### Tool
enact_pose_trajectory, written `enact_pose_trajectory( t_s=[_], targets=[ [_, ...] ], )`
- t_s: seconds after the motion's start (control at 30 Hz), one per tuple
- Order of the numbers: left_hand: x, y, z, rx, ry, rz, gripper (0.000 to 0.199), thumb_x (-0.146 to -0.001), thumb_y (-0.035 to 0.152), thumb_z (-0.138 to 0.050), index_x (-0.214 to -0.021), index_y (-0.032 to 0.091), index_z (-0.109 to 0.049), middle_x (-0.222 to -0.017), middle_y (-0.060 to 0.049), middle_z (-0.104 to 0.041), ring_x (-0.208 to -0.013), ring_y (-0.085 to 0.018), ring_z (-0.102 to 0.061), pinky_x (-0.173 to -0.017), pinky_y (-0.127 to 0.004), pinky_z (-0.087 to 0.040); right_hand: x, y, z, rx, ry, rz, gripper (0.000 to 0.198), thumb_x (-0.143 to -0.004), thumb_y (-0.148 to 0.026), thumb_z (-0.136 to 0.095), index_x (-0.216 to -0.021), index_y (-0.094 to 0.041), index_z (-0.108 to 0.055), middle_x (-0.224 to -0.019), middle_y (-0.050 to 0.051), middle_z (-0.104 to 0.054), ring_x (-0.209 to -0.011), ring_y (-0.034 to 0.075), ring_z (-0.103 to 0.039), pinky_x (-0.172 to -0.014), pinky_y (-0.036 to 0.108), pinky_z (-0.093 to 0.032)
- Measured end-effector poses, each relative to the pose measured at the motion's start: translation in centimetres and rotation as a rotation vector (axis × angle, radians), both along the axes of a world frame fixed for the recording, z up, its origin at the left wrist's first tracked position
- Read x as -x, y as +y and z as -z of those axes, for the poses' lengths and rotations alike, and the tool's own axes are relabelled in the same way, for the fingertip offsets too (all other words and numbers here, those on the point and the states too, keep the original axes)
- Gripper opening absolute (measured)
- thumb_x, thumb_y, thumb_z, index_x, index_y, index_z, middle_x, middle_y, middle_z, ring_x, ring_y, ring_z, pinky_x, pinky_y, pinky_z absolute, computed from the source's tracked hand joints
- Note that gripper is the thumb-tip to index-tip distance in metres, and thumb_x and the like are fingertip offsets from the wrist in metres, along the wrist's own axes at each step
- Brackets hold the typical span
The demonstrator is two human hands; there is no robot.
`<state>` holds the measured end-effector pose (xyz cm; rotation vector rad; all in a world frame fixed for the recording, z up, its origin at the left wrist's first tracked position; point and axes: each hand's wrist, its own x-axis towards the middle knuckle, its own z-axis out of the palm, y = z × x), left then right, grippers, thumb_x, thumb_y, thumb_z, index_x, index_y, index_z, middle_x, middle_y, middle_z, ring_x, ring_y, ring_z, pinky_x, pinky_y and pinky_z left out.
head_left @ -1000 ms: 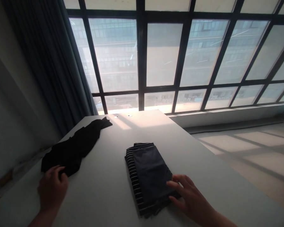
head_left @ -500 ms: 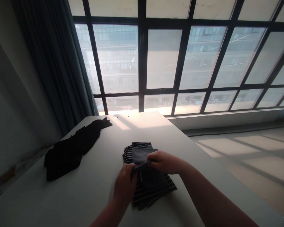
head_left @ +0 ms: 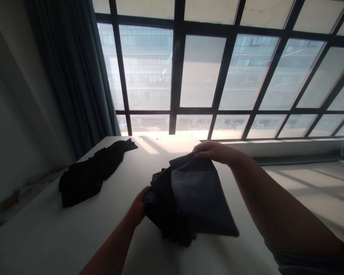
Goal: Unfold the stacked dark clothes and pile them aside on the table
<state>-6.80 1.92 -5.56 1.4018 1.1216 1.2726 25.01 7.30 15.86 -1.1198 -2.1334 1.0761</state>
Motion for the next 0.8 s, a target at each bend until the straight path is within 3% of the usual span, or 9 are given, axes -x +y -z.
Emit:
enact_pose_trajectory(
  t_s=[0.07,0.13,0.23,0.3,0.37,0.43,0.57,0.67,0.8],
  targets=[
    [0.3,0.6,0.6,0.001,-0.079,0.011,0.050,-0.065,0.031,-0.067,-0.114,0.021,-0.069,-0.106,-0.007,-0.078,-0.102,-0.030,-0.072,-0.092,-0.041,-0.058,-2.1,2.2,2.5,-0.050,-0.064,0.271,0.030,-0.078,-0.039,-0.078,-0.087,-0.010,-0.077,-0.075,0.004,-0.071,-0.071,0.017,-0.061,-0.069,0.029,-0.048],
    [0.5,1.3,1.3,0.014,-0.102,-0.089,0.058,-0.067,0.035,-0.065,-0.123,0.018,-0.066,-0.113,-0.008,-0.076,-0.108,-0.030,-0.070,-0.097,-0.041,-0.055,-3.0,3.2,5.5,-0.208,-0.118,0.551,0.018,-0.077,-0.028,-0.076,-0.084,-0.012,-0.076,-0.073,0.004,-0.068,-0.073,0.018,-0.060,-0.074,0.030,-0.048],
    [0.6,2.1,1.9,0.044,-0.058,-0.261,0.050,-0.075,0.043,-0.057,-0.116,0.016,-0.068,-0.112,-0.010,-0.075,-0.109,-0.030,-0.069,-0.097,-0.041,-0.053,-0.9,1.4,10.4,-0.365,-0.120,0.672,0.018,-0.082,-0.020,-0.068,-0.097,-0.013,-0.075,-0.095,0.009,-0.070,-0.093,0.022,-0.063,-0.089,0.035,-0.048],
    [0.6,2.1,2.0,0.060,-0.039,-0.244,0.046,-0.081,0.048,-0.048,-0.108,0.017,-0.068,-0.106,-0.010,-0.074,-0.102,-0.029,-0.070,-0.091,-0.041,-0.054,2.3,-1.7,13.7,-0.472,-0.126,0.528,0.016,-0.089,-0.023,-0.062,-0.098,-0.017,-0.075,-0.102,0.009,-0.070,-0.097,0.023,-0.063,-0.091,0.036,-0.048],
    [0.6,1.6,1.9,0.045,0.043,-0.177,0.046,-0.084,0.053,-0.051,-0.110,0.019,-0.068,-0.107,-0.009,-0.073,-0.096,-0.028,-0.071,-0.088,-0.041,-0.055,5.9,-5.3,16.7,-0.429,-0.191,0.261,0.015,-0.095,-0.028,-0.061,-0.097,-0.021,-0.074,-0.101,0.006,-0.070,-0.099,0.022,-0.063,-0.092,0.035,-0.047],
    [0.6,0.7,2.0,-0.014,0.232,-0.153,0.054,-0.079,0.055,-0.066,-0.121,0.021,-0.065,-0.118,-0.009,-0.070,-0.104,-0.029,-0.069,-0.095,-0.044,-0.054,8.8,-8.4,19.1,-0.368,-0.317,0.171,0.012,-0.090,-0.034,-0.073,-0.093,-0.022,-0.073,-0.099,0.005,-0.070,-0.100,0.024,-0.061,-0.092,0.037,-0.046],
    [1.7,-1.2,2.8,0.072,0.515,-0.019,0.074,-0.064,0.035,-0.083,-0.131,0.019,-0.056,-0.124,-0.011,-0.068,-0.118,-0.034,-0.065,-0.104,-0.046,-0.051,9.9,-11.5,21.5,-0.372,-0.477,0.107,0.034,-0.080,-0.040,-0.084,-0.107,-0.024,-0.071,-0.118,0.006,-0.067,-0.113,0.030,-0.057,-0.102,0.045,-0.039],
    [3.9,-1.7,2.6,0.292,0.479,0.264,0.079,-0.062,0.027,-0.085,-0.135,0.021,-0.054,-0.121,-0.008,-0.070,-0.106,-0.030,-0.070,-0.089,-0.038,-0.057,8.3,-11.6,22.2,-0.357,-0.522,0.150,0.024,-0.086,-0.027,-0.075,-0.109,-0.024,-0.070,-0.111,0.005,-0.068,-0.109,0.027,-0.059,-0.100,0.043,-0.038],
    [6.5,-1.8,1.1,0.467,0.515,0.411,0.076,-0.066,0.029,-0.083,-0.135,0.023,-0.052,-0.130,-0.010,-0.063,-0.083,-0.021,-0.071,-0.068,-0.030,-0.056,7.4,-11.2,23.2,-0.372,-0.449,0.218,0.018,-0.092,-0.015,-0.062,-0.105,-0.023,-0.070,-0.100,0.004,-0.071,-0.100,0.024,-0.062,-0.095,0.040,-0.037]
  ],
)
